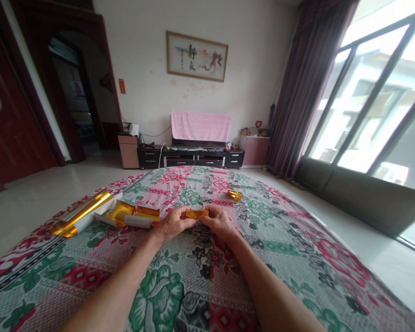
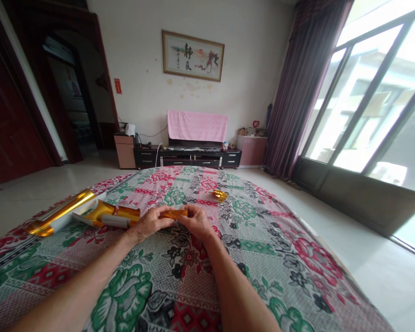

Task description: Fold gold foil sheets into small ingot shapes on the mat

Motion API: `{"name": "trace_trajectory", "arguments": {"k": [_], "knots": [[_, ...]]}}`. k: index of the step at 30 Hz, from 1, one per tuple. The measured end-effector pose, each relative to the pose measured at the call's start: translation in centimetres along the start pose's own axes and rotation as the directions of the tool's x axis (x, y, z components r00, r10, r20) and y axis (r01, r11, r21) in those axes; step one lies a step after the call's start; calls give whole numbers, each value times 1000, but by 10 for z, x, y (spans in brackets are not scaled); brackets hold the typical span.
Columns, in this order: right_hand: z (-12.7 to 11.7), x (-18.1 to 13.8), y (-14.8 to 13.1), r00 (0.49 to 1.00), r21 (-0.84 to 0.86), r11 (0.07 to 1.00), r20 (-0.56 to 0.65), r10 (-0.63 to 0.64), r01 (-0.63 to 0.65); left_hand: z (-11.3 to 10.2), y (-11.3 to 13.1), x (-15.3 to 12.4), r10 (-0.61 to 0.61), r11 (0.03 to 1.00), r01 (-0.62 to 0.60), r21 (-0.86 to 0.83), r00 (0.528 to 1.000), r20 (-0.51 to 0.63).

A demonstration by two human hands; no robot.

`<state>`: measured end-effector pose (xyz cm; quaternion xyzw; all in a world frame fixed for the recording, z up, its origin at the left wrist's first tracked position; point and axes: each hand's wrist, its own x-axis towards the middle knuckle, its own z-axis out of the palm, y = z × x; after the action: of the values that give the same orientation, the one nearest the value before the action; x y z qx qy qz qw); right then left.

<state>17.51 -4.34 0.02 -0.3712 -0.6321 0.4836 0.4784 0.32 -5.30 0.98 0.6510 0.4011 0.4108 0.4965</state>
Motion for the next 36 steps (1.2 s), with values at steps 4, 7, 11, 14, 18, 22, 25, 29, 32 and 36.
{"name": "trace_trajectory", "arguments": {"k": [4,7,11,14,18,22,25,29,32,36], "knots": [[0,0,0,1000,-27,1000,21,-14,15,2,-5,3,3,996,2,87,998,-59],[1,-1,-1,1000,-46,999,15,-19,20,3,-4,3,-26,997,31,64,996,-86],[1,-1,-1,1000,-48,998,16,-25,26,4,-1,3,-57,998,58,11,994,-95],[2,-1,0,999,-39,999,20,-31,32,4,-4,4,-74,997,74,0,993,-94],[2,-1,0,999,-31,999,18,-36,36,1,-9,6,-50,996,55,70,996,-69],[2,0,0,998,-57,997,27,-58,59,-1,-12,6,-12,991,20,131,998,-65],[1,0,0,997,-75,995,38,-61,64,-1,-11,5,-10,992,17,127,998,-58],[1,0,2,997,-53,998,56,-44,47,0,-10,5,-21,994,27,102,998,-58],[1,1,5,995,-45,998,81,-50,54,0,-10,5,-18,994,24,108,998,-55],[0,1,7,994,-100,991,77,-80,87,-1,-12,6,-13,988,22,150,998,-64]]}}
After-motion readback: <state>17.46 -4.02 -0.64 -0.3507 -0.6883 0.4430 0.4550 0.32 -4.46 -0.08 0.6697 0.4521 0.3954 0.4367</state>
